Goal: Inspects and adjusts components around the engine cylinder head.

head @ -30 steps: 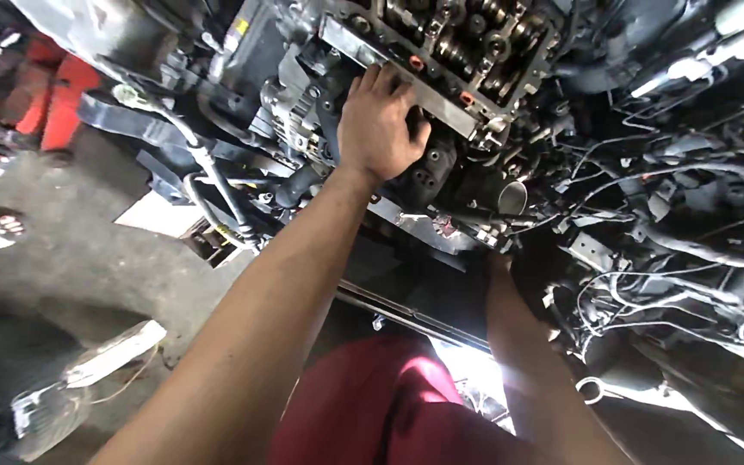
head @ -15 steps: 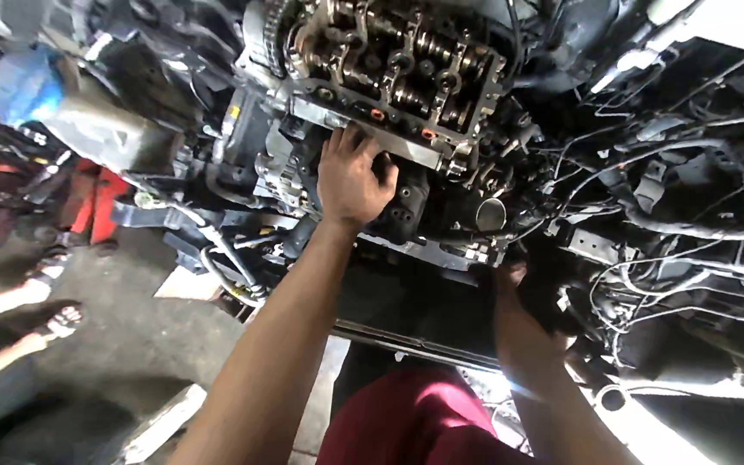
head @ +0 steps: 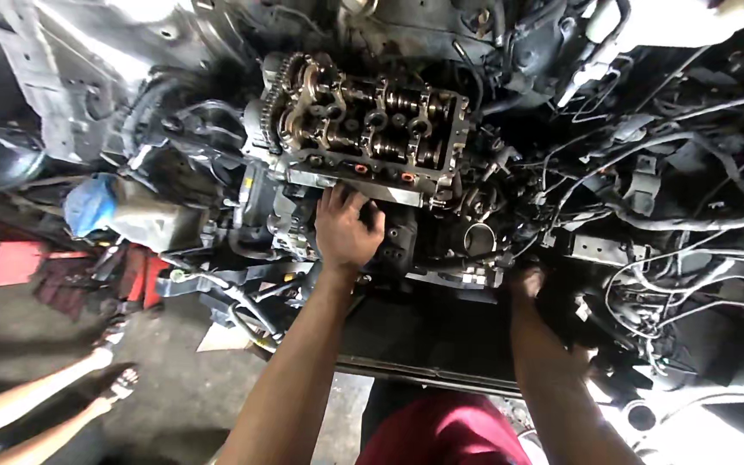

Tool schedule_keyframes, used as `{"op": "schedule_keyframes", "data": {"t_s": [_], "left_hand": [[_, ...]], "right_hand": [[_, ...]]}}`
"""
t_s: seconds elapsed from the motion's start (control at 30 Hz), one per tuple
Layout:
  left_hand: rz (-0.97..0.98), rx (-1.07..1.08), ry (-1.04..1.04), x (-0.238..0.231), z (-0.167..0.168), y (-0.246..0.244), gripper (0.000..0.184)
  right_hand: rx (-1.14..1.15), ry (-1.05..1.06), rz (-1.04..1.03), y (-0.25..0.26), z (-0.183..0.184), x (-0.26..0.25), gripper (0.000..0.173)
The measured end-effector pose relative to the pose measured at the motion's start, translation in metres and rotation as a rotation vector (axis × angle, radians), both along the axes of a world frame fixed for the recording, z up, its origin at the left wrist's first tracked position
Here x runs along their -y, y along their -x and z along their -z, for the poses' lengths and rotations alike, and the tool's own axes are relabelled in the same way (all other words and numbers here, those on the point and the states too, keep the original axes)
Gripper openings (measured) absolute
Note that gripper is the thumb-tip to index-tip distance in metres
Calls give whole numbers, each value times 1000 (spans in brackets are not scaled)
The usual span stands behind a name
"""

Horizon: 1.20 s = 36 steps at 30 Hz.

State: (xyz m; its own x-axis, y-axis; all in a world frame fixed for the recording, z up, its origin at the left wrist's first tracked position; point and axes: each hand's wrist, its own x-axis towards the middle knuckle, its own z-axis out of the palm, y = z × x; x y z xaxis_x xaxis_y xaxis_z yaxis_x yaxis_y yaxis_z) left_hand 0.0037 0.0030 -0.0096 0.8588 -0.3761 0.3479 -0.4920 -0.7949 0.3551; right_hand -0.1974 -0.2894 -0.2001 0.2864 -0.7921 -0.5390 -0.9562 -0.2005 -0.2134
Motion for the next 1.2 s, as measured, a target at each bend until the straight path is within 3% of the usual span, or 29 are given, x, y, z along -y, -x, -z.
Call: {"op": "schedule_keyframes", "data": {"t_s": [0.2, 0.47, 0.57, 0.7, 0.93, 1.03, 1.2], "left_hand": [[-10, -24, -16, 0, -2, 0, 23], [-9, -29, -13, 0, -1, 0, 22], [-2, -36, -7, 1, -2, 1, 23], [-2, -33, 14, 1, -2, 2, 22], [-13, -11, 0, 1, 0, 0, 21], [-17, -17, 4, 2, 0, -1, 22], [-30, -57, -13, 1, -5, 3, 23]], "right_hand": [[47, 31, -13, 0, 5, 0, 46], [165, 51, 133, -3, 6, -5, 45], [89, -59, 87, -3, 6, -2, 52], [-10, -242, 11, -9, -4, -10, 49], [78, -365, 79, -8, -19, -21, 43], [-91, -278, -164, -2, -11, -18, 47], [189, -292, 250, 0, -12, -26, 48]]}}
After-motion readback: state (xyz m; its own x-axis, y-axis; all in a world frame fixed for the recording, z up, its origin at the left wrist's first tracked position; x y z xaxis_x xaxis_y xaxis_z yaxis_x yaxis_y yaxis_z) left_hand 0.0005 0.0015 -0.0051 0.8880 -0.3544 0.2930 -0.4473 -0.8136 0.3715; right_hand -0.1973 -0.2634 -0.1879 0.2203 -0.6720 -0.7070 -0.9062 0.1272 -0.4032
